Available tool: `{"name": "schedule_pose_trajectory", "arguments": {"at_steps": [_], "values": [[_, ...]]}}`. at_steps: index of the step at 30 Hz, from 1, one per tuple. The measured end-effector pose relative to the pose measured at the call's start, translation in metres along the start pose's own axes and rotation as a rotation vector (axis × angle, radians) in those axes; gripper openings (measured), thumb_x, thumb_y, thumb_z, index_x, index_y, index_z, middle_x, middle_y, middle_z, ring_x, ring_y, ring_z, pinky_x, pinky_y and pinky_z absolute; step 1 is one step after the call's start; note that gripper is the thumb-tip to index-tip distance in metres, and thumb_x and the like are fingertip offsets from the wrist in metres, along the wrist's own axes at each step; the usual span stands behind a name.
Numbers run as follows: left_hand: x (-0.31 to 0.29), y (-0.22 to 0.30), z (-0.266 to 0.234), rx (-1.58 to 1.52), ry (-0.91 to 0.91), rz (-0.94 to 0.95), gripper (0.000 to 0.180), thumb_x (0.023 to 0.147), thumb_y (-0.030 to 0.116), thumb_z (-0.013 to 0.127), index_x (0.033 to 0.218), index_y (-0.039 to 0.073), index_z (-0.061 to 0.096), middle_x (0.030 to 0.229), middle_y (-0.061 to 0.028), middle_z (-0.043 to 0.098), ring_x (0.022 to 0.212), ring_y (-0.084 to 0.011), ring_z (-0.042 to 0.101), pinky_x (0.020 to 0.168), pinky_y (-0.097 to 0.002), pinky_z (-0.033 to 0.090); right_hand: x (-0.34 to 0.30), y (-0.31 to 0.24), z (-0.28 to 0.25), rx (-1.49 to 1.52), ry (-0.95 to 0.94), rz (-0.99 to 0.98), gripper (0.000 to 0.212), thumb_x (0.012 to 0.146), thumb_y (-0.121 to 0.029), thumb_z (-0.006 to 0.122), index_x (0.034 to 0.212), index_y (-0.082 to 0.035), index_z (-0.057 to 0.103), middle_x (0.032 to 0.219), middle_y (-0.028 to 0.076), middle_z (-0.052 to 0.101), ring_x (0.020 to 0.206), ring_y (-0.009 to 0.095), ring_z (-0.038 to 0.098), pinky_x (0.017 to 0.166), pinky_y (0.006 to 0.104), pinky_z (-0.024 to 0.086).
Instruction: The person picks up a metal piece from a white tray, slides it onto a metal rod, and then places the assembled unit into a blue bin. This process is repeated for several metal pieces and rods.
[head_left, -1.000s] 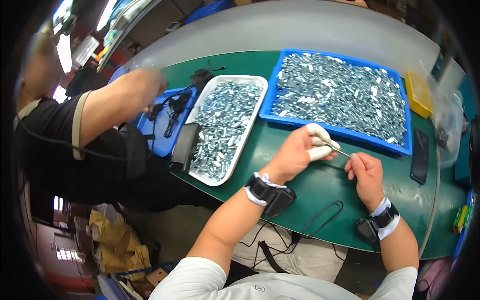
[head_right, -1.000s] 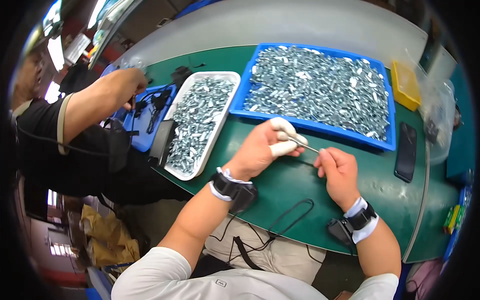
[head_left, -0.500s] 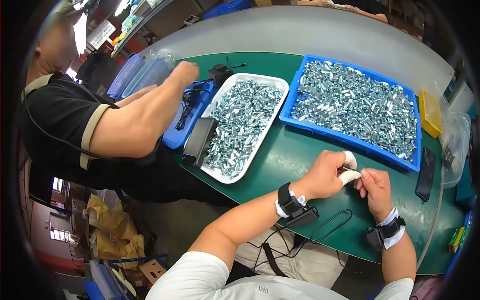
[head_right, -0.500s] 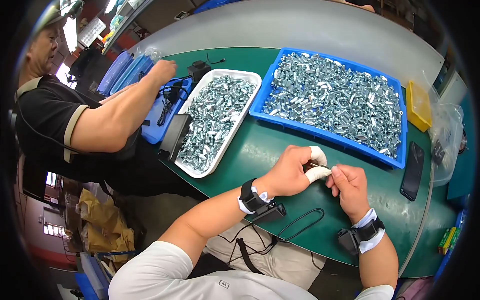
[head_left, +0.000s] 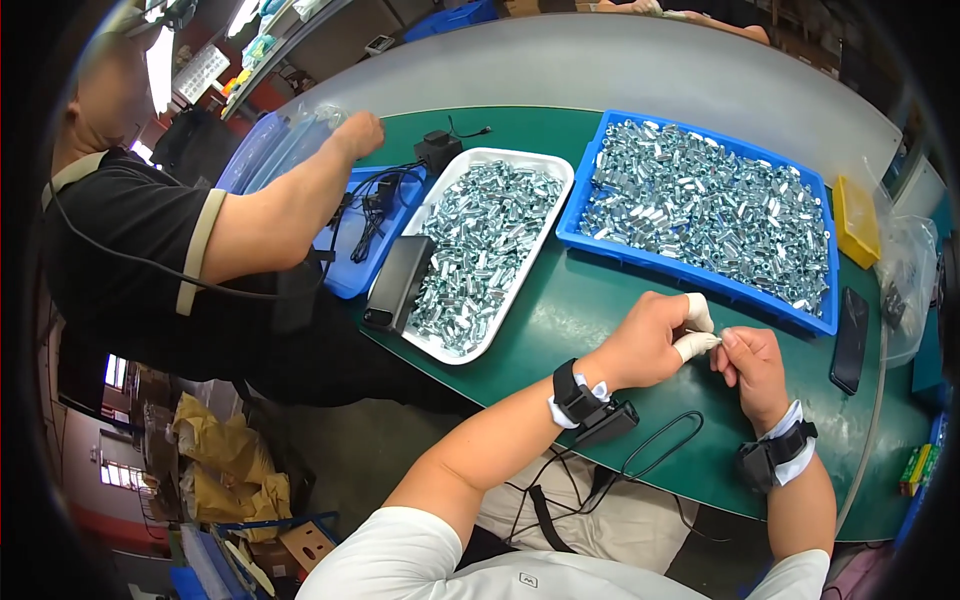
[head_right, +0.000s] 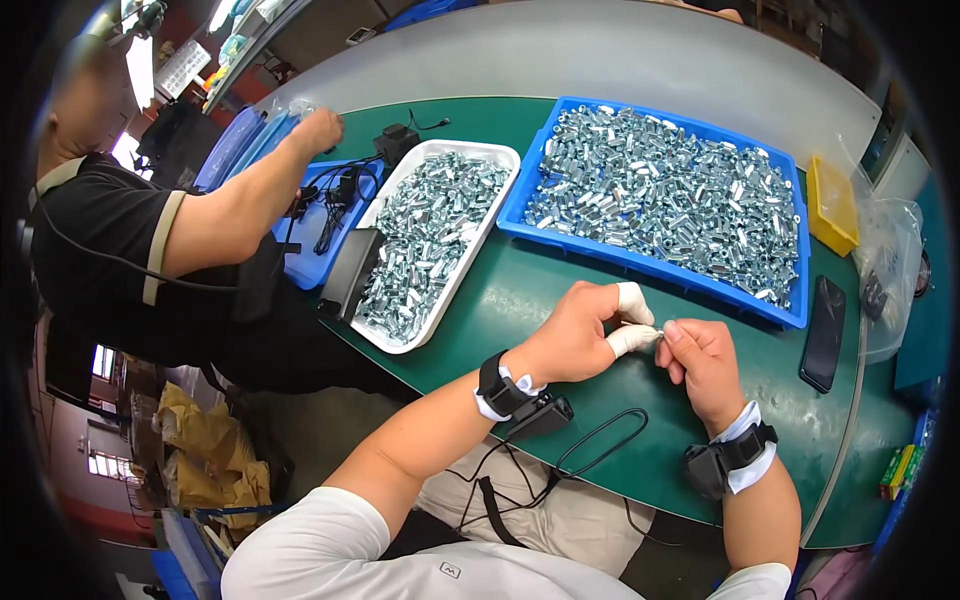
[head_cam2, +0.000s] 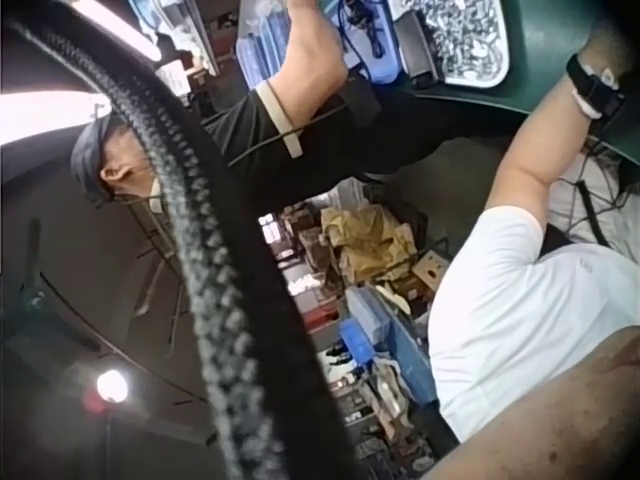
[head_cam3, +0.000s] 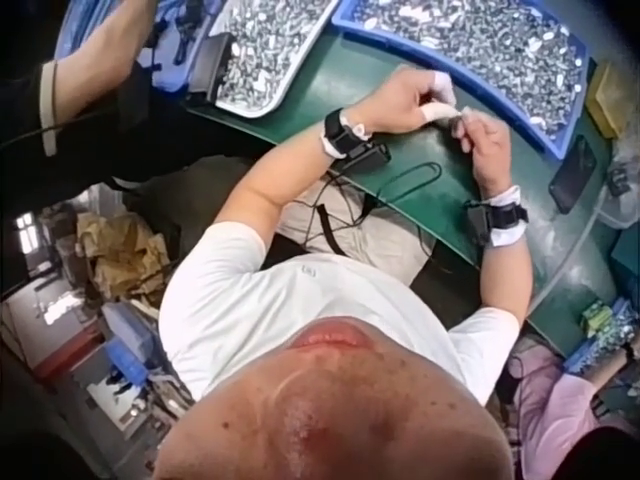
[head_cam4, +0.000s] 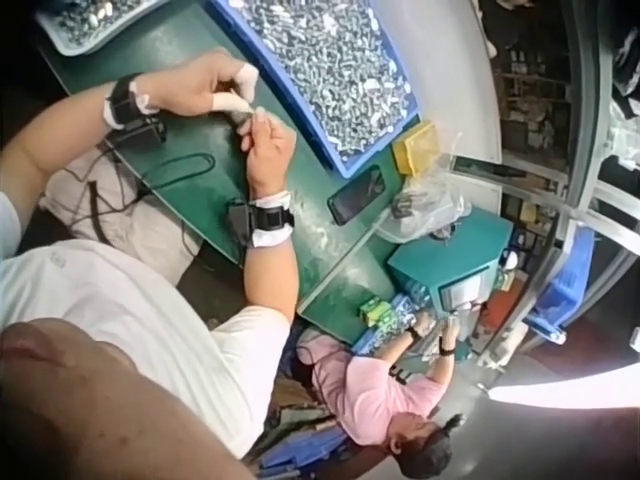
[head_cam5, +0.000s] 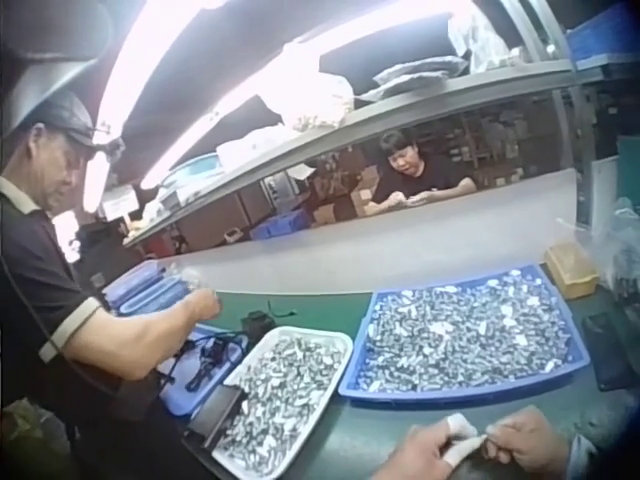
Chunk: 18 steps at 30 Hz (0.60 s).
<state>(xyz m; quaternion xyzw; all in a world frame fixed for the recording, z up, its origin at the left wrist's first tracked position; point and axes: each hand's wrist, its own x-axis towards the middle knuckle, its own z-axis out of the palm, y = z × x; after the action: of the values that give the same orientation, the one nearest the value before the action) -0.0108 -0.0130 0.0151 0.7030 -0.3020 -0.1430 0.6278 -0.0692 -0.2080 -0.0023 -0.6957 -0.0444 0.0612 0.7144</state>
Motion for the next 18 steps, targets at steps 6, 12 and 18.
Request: {"name": "schedule_pose_trajectory", "arguments": {"at_steps": [6,12,18], "values": [[0.001,0.008,0.005,0.142,0.067,0.149,0.011,0.084,0.006,0.069,0.089,-0.001,0.063,0.076,-0.0098,0.068,0.069,-0.0171,0.066,0.061,-0.0295,0.051,0.002,0.000,-0.003,0.074,-0.008,0.021,0.041,0.099,-0.026,0.049,0.067,-0.002,0.058,0.061,0.000,0.055,0.050,0.005,0.042,0.048,0.0206,0.032],[-0.003,0.007,0.004,0.109,0.103,0.146,0.009,0.084,0.008,0.069,0.086,0.001,0.065,0.074,-0.0102,0.068,0.066,-0.0174,0.065,0.059,-0.0305,0.049,0.001,0.002,0.003,0.024,-0.003,-0.011,0.041,0.099,-0.027,0.049,0.067,-0.002,0.058,0.062,0.001,0.055,0.051,0.005,0.042,0.050,0.0208,0.032],[-0.017,0.005,-0.014,0.307,0.298,-0.050,0.010,0.088,0.012,0.066,0.086,0.002,0.066,0.066,-0.0060,0.063,0.058,-0.0109,0.058,0.053,-0.0289,0.044,0.000,0.006,0.008,-0.021,0.067,-0.062,0.041,0.099,-0.028,0.048,0.068,-0.003,0.058,0.065,0.002,0.056,0.053,0.005,0.043,0.052,0.0210,0.034]]}}
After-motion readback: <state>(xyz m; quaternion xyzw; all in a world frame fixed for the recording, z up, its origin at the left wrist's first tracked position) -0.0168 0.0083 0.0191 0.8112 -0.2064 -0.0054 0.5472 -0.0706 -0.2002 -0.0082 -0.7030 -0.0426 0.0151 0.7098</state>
